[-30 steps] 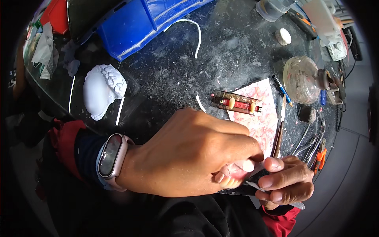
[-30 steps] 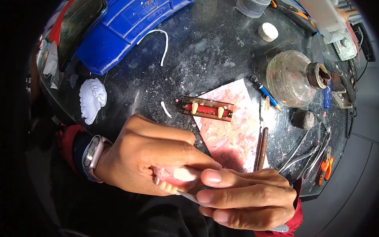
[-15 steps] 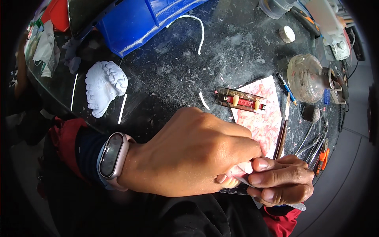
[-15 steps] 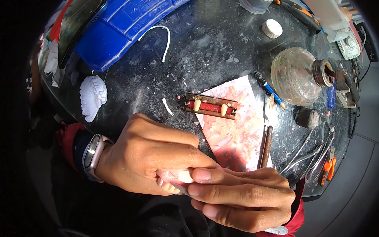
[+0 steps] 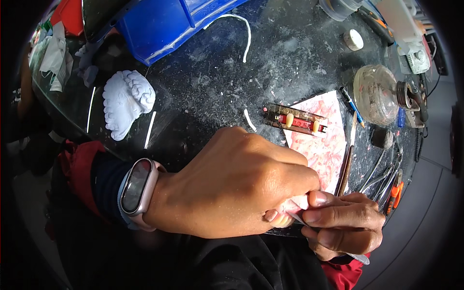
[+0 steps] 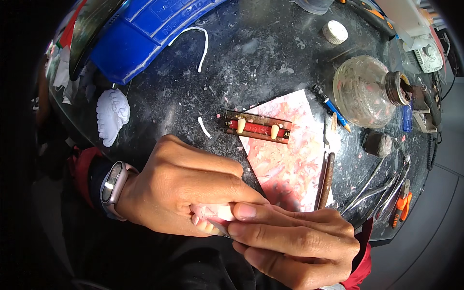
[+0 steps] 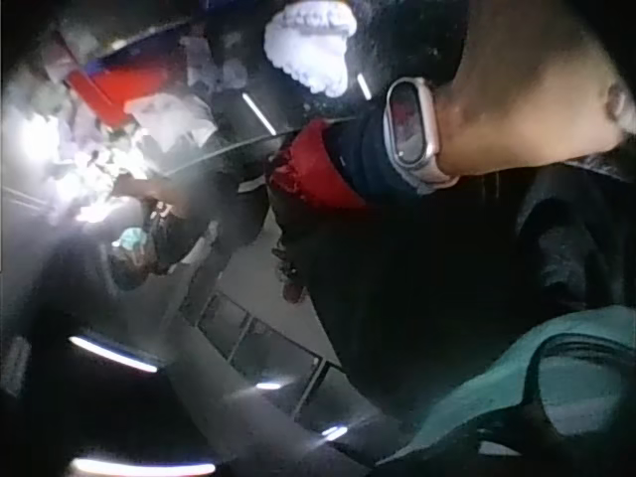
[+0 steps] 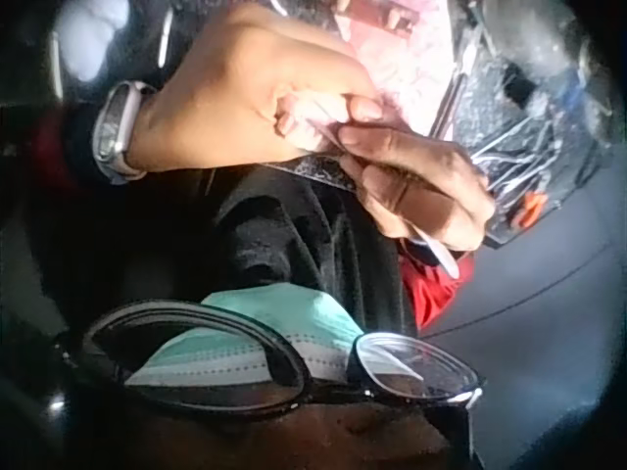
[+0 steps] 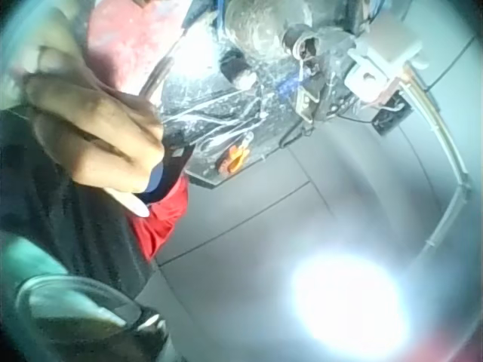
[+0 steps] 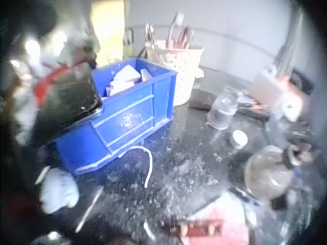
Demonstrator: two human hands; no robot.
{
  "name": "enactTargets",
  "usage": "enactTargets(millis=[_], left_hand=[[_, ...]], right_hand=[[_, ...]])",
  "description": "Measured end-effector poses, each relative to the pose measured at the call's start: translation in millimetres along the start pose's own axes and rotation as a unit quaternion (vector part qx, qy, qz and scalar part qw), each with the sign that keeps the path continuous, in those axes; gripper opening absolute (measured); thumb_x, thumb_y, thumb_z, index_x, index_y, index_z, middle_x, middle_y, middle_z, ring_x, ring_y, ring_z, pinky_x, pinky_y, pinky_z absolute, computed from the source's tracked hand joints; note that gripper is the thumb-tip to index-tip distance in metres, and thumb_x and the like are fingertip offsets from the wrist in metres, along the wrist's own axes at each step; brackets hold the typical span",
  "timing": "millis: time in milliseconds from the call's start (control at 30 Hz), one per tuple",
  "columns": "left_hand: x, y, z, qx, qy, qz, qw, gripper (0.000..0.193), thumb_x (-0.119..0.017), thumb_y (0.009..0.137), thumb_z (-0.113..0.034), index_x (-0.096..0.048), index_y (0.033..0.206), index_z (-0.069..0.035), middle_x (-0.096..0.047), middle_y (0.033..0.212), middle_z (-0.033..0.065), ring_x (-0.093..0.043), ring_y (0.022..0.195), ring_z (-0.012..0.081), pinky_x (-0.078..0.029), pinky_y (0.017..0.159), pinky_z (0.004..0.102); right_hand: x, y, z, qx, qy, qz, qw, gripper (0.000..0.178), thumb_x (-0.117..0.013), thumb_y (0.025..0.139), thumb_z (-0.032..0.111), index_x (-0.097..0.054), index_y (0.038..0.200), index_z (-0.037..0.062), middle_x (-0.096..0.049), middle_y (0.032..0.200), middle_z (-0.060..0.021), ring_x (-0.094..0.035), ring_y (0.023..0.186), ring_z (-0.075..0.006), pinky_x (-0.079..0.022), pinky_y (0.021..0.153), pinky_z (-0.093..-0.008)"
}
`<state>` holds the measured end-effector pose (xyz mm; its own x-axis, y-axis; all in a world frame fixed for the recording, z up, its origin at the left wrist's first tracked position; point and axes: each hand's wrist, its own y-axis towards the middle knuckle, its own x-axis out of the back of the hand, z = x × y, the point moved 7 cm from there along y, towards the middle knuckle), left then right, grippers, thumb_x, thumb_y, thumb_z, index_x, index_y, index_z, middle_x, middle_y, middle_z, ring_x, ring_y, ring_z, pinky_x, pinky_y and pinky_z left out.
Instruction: The person carves and shapes the wax on a dental cast using a metal sculpting tool. The person then fits an opposing dental cast against the model to align the teeth and continues smoothing the wax around the denture.
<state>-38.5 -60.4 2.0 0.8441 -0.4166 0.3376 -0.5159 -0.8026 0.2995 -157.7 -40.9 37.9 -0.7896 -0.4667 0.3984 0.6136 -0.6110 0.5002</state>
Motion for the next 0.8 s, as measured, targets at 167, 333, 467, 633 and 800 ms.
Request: enactTargets(millis=[167,333,467,633,800], left_hand=[[-1,1,-2,-0.002,0.005,-0.005,1.000,0.024,-0.071,0.056,-0.008,-0.064,0.079,-0.006,-0.051,0.058,-0.0003,-0.053,0.046,0.0113,-0.039,0.038,0.0240],[0,1,-2,-0.002,-0.006,-0.014,1.000,0.023,-0.072,0.056,-0.007,-0.064,0.078,-0.005,-0.051,0.057,-0.0001,-0.053,0.046,0.0112,-0.039,0.038,0.0237],[-1,2,1,0.005,-0.046,-0.013,0.999,0.024,-0.074,0.056,-0.005,-0.064,0.078,-0.004,-0.054,0.059,0.0006,-0.055,0.048,0.0107,-0.041,0.039,0.0222],[-4,0,1,0.011,-0.091,-0.013,0.996,0.023,-0.076,0.057,-0.003,-0.065,0.078,-0.003,-0.058,0.062,0.0022,-0.059,0.052,0.0105,-0.044,0.041,0.0207],[-5,0,3,0.017,-0.134,-0.004,0.991,0.023,-0.076,0.058,-0.006,-0.065,0.078,-0.002,-0.057,0.060,0.0026,-0.057,0.048,0.0103,-0.041,0.038,0.0211]], right_hand=[[0,-2,3,-0.012,-0.026,-0.007,1.000,0.030,-0.072,0.058,-0.009,-0.051,0.076,0.0042,-0.060,0.079,-0.0159,-0.065,0.072,-0.0262,-0.057,0.063,-0.0314],[0,-4,2,-0.011,-0.037,-0.017,0.999,0.027,-0.072,0.059,-0.006,-0.051,0.073,0.0045,-0.060,0.079,-0.0157,-0.065,0.072,-0.0278,-0.057,0.058,-0.0291],[0,-5,3,-0.003,-0.052,-0.010,0.999,0.023,-0.071,0.059,-0.005,-0.052,0.068,0.0049,-0.060,0.078,-0.0148,-0.065,0.073,-0.0285,-0.056,0.056,-0.0272],[1,-6,7,0.048,-0.056,-0.009,0.997,0.021,-0.071,0.058,-0.002,-0.052,0.065,0.0061,-0.059,0.077,-0.0123,-0.065,0.074,-0.0269,-0.054,0.048,-0.0239],[2,0,13,0.068,-0.074,-0.011,0.995,0.022,-0.073,0.058,0.002,-0.053,0.065,0.0088,-0.060,0.078,-0.0083,-0.065,0.078,-0.0246,-0.048,0.048,-0.0208]])
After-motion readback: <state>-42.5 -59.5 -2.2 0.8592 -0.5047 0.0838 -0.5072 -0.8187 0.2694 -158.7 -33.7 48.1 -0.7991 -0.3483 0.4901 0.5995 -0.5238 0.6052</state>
